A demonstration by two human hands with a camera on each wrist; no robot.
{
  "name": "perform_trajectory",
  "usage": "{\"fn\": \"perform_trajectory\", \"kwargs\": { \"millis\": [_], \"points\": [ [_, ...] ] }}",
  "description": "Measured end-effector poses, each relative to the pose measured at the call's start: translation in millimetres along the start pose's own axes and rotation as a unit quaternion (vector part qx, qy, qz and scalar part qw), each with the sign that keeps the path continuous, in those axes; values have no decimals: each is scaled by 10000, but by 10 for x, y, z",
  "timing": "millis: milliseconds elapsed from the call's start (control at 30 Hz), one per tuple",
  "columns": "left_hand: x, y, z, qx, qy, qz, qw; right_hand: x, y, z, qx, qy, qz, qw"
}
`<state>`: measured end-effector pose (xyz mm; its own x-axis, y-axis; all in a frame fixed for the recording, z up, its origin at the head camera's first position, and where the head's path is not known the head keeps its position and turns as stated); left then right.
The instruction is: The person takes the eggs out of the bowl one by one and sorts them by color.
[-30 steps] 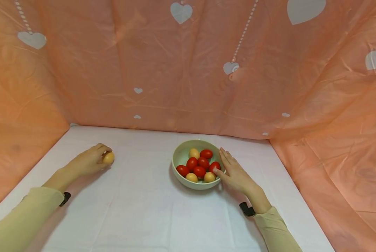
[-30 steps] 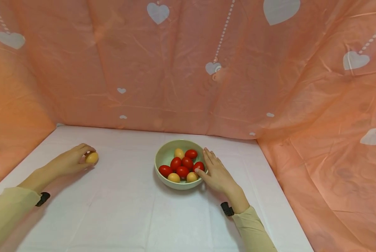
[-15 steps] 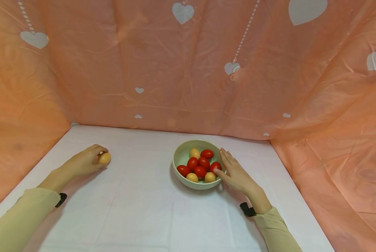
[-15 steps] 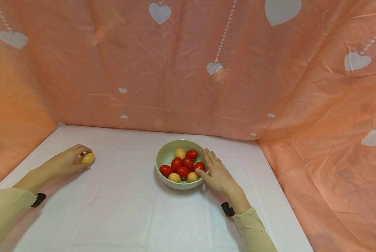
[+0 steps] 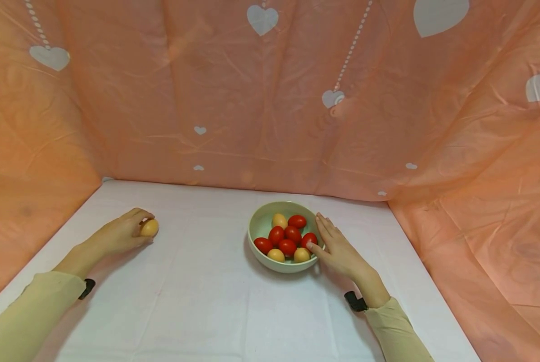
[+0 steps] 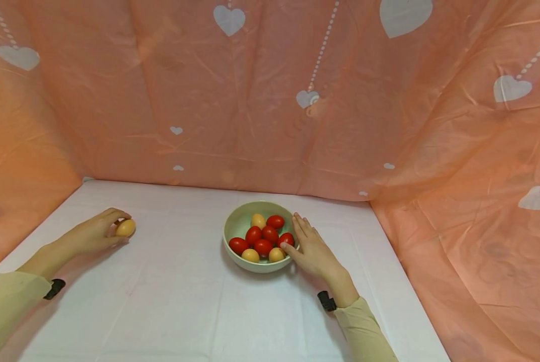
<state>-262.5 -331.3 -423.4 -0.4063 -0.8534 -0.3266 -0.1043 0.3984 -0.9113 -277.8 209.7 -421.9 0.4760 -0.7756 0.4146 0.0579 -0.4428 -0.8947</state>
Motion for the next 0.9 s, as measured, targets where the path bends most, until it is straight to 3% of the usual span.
{"fn": "perform_trajectory", "kwargs": {
  "millis": [900],
  "points": [
    [9, -7, 26, -73, 45, -137, 9999, 1, 3, 0, -34, -5, 10, 10000]
  ]
}}
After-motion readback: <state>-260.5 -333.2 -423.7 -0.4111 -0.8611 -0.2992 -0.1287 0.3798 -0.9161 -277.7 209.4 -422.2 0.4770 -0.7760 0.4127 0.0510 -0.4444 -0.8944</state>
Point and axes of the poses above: each hand's wrist, its own z-axis away from the middle knuckle, its own y-axis out of the palm, x = y × z, the point moved 3 cm from there along -z, towards the middle knuckle, and after that the axes turned 2 degrees about -x, right-handed, at the moved point
